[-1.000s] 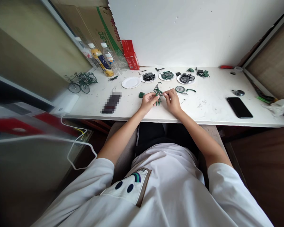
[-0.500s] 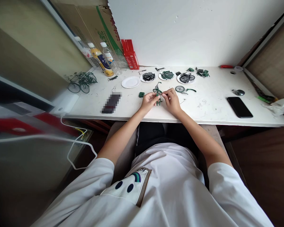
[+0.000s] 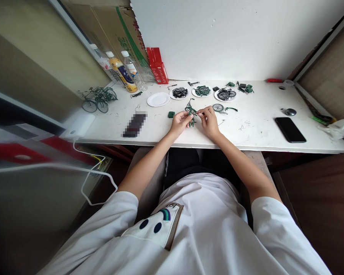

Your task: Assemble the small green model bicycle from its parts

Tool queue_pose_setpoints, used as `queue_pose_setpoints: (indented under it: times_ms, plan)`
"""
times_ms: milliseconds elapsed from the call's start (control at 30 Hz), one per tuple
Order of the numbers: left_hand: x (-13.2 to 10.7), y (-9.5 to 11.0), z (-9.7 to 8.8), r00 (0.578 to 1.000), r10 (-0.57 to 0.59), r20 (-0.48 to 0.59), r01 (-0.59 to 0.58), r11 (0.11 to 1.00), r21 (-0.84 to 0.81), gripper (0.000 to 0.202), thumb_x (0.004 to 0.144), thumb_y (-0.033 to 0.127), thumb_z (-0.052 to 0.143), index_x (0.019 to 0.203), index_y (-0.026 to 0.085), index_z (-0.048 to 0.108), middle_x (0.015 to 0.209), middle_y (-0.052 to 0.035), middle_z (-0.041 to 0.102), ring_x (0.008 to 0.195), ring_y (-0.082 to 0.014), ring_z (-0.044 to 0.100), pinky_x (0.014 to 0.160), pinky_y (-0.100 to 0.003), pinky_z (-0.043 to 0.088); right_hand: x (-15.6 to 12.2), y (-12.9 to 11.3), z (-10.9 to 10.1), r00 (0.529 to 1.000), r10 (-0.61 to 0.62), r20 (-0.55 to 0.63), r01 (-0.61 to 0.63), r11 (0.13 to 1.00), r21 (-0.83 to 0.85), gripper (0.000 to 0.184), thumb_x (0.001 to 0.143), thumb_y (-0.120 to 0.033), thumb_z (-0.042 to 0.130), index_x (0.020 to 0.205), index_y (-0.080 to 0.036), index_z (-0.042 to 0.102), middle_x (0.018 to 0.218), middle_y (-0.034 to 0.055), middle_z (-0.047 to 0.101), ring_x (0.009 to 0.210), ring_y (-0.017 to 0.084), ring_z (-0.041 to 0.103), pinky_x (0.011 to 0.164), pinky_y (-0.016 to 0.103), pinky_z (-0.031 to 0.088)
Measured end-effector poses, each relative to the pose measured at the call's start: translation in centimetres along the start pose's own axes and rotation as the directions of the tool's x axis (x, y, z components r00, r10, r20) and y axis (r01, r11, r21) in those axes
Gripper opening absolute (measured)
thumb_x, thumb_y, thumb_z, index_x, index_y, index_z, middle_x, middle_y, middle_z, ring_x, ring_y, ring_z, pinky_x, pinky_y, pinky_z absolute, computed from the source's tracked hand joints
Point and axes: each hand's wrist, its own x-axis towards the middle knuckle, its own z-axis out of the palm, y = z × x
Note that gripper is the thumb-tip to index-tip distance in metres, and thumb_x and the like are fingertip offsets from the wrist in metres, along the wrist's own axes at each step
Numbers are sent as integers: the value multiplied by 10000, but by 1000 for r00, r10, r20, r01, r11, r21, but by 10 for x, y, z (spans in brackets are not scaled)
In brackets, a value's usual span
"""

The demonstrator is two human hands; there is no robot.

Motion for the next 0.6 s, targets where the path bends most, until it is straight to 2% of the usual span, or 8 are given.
queue_pose_setpoints:
  times_ms: [300, 600]
  plan:
    - [0, -1, 0, 1000, -4, 0, 4, 1000, 6, 529, 754, 604, 969, 892, 166, 706, 706, 3, 670, 535, -73, 562, 468, -213, 410, 0, 1, 0, 1000, -14, -3, 14, 1000, -8, 594, 1081, -758, 435, 1069, -248, 741, 1039, 120, 590, 928, 280, 574, 804, 458, 572]
    - [2, -7, -2, 1000, 18, 16, -18, 1000, -1, 603, 707, 665, 972, 912, 166, 705, 728, -2, 675, 569, -87, 588, 470, -217, 419, -1, 1, 1, 1000, -4, -3, 4, 1000, -10, 591, 1075, -758, 446, 1073, -253, 755, 1050, 122, 592, 906, 276, 581, 716, 432, 560]
